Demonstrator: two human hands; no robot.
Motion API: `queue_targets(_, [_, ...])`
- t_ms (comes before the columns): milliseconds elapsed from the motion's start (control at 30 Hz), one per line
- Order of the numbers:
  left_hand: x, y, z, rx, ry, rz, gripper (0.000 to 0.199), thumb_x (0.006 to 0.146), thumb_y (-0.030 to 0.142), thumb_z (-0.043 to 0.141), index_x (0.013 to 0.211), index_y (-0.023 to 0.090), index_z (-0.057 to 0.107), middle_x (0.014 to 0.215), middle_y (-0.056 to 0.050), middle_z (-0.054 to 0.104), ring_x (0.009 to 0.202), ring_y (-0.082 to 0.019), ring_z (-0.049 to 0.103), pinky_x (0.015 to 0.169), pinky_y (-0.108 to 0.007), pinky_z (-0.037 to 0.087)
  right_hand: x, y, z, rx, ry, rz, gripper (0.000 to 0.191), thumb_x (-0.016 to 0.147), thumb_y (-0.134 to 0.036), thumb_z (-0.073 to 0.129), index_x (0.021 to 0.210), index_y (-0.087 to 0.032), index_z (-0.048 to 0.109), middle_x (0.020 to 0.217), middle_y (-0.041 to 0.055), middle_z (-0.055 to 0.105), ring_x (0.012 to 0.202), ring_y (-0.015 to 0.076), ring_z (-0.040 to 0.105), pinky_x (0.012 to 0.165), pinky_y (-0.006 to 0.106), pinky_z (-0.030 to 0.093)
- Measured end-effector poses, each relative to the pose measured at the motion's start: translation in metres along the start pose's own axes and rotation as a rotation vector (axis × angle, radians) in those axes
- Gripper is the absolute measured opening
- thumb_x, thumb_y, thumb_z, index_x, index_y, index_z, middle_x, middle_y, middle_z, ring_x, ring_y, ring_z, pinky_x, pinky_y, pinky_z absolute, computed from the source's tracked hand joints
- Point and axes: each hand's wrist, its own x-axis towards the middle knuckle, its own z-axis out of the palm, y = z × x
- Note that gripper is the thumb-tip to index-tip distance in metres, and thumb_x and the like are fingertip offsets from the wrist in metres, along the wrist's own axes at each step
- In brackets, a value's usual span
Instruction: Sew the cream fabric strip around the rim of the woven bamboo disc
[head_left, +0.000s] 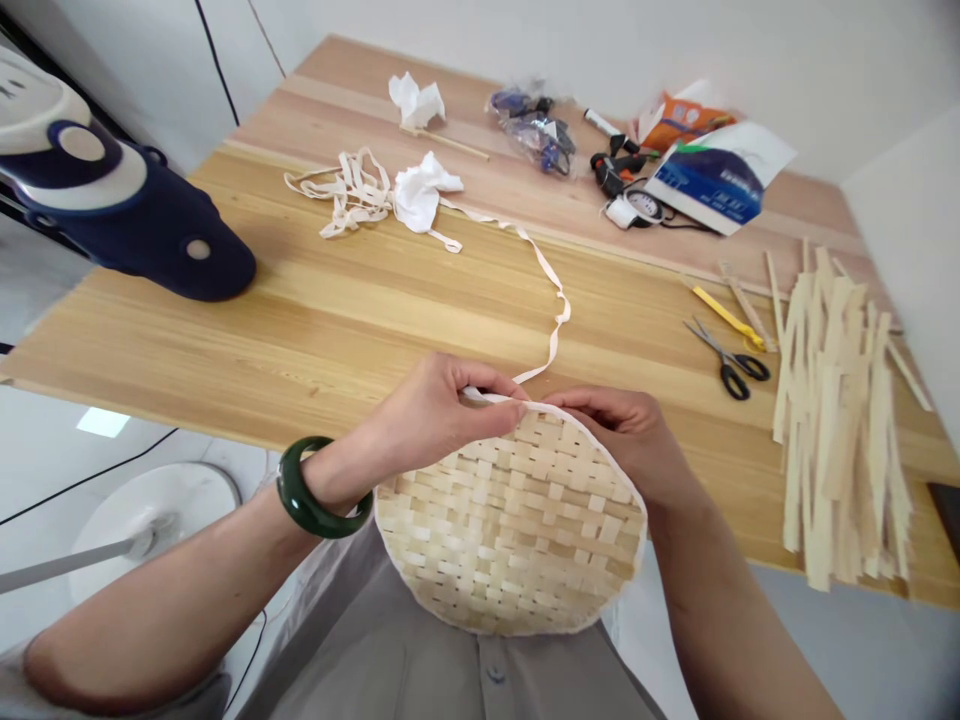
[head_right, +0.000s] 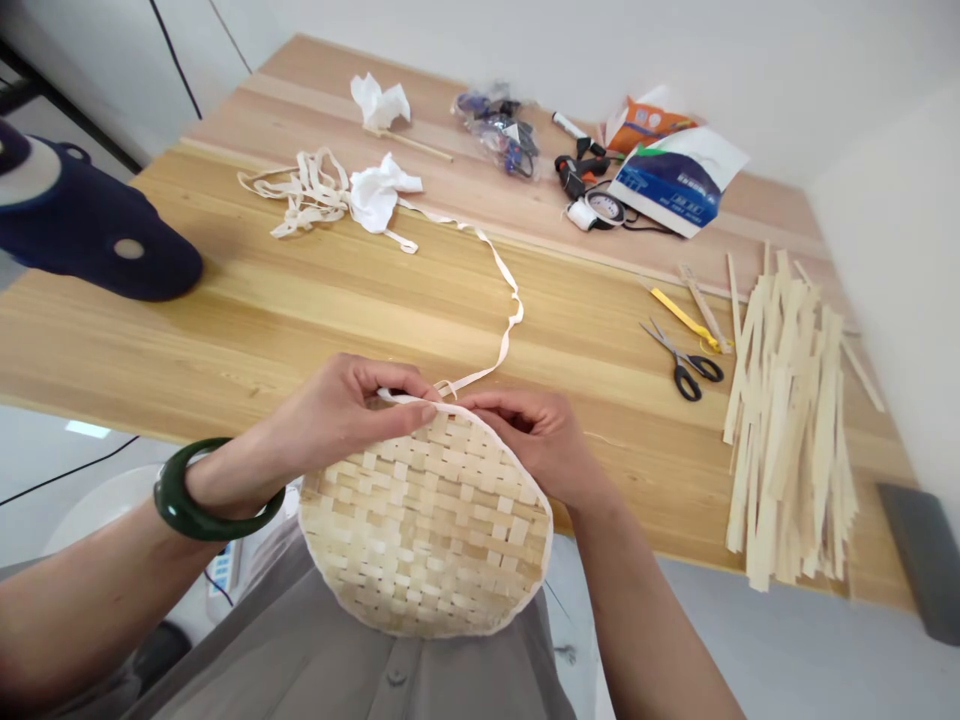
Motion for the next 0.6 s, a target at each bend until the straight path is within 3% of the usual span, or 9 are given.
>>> queue_targets(367, [0.004,0.000,0.002,-0.003,-0.063,0.043,0.016,0.078,0.030,0.066,0.084,0.020,0.076,0.081,-0.001,0.074,0.069,-0.015,0.064,0.058,-0.022,0.046,-0.010,0.007,-0.010,-0.005,-0.003,0.016,0.015,0.084,-0.035,0.071,0.093,-0.029,0.080,0.096,0.0019,0.078,0.082,0.0184,0.073,0.068,0.028,0.058])
queue_targets(600, [0.005,0.004,0.002,-0.018,-0.087,0.046,0.019,0.079,0.035,0.067,0.084,0.019,0.076,0.077,0.000,0.073,0.067,-0.013,0.063,0.058,-0.021,0.045,-0.001,0.009,-0.013,-0.032,-0.023,-0.104,0.012,0.088,-0.028,0.066,0.088,-0.027,0.078,0.090,-0.0002,0.076,0.082,0.0149,0.070,0.072,0.026,0.055])
